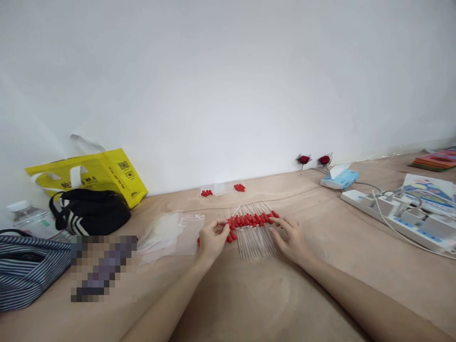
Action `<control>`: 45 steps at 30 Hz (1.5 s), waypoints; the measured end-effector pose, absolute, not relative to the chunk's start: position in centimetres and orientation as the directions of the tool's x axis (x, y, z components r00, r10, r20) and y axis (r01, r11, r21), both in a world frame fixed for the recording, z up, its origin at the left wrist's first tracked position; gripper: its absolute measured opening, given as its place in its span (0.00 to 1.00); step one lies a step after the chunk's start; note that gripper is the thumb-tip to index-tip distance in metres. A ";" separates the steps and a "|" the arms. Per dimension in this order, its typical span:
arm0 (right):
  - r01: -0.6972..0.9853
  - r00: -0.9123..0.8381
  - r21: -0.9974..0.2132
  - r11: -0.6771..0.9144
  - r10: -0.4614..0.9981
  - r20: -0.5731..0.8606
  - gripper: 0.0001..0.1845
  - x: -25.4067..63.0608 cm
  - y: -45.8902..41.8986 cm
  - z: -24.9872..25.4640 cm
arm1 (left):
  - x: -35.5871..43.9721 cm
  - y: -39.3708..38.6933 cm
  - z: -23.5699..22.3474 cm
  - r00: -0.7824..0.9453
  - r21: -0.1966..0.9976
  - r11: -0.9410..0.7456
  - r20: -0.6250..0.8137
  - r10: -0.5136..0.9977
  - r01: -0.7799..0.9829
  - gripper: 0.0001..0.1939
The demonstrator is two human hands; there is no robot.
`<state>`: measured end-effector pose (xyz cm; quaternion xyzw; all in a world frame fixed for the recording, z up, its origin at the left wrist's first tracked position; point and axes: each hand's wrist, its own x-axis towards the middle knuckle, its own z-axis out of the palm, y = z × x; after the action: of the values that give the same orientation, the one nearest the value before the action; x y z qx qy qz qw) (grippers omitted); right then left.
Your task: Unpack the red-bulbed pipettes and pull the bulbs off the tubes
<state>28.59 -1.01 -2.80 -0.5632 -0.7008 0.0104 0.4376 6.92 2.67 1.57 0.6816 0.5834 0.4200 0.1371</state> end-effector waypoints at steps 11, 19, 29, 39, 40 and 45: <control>0.700 -0.486 -0.057 0.712 0.534 0.692 0.16 24.8 -3.7 -1.3 | 3.0 -3.9 -0.3 0.469 0.406 -0.778 0.630 0.619 0.480 0.07; 0.633 -0.469 -0.069 0.771 0.453 0.758 0.09 24.3 -3.0 -2.3 | 3.2 -3.7 -0.8 0.511 0.279 -0.807 0.655 0.556 0.521 0.10; 0.623 -0.497 -0.013 0.782 0.409 0.765 0.11 24.0 -3.6 -1.9 | 3.9 -3.4 -1.3 0.635 0.052 -0.833 0.622 0.458 0.551 0.11; 0.613 -0.530 -0.043 0.789 0.451 0.718 0.10 24.3 -3.6 -1.8 | 4.3 -3.5 -1.2 0.632 0.204 -0.826 0.556 0.540 0.526 0.09; 0.609 -0.529 -0.047 0.792 0.449 0.720 0.10 24.4 -3.7 -1.8 | 4.3 -3.5 -1.2 0.639 0.219 -0.827 0.544 0.544 0.517 0.09; 0.622 -0.515 -0.060 0.781 0.465 0.720 0.09 24.3 -3.8 -1.9 | 4.0 -3.4 -1.5 0.665 0.283 -0.824 0.489 0.564 0.490 0.09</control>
<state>24.32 -3.80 -1.92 -0.3146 -0.8641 -0.1032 0.3791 4.03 -3.36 -1.49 0.9103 0.2894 0.2891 0.0636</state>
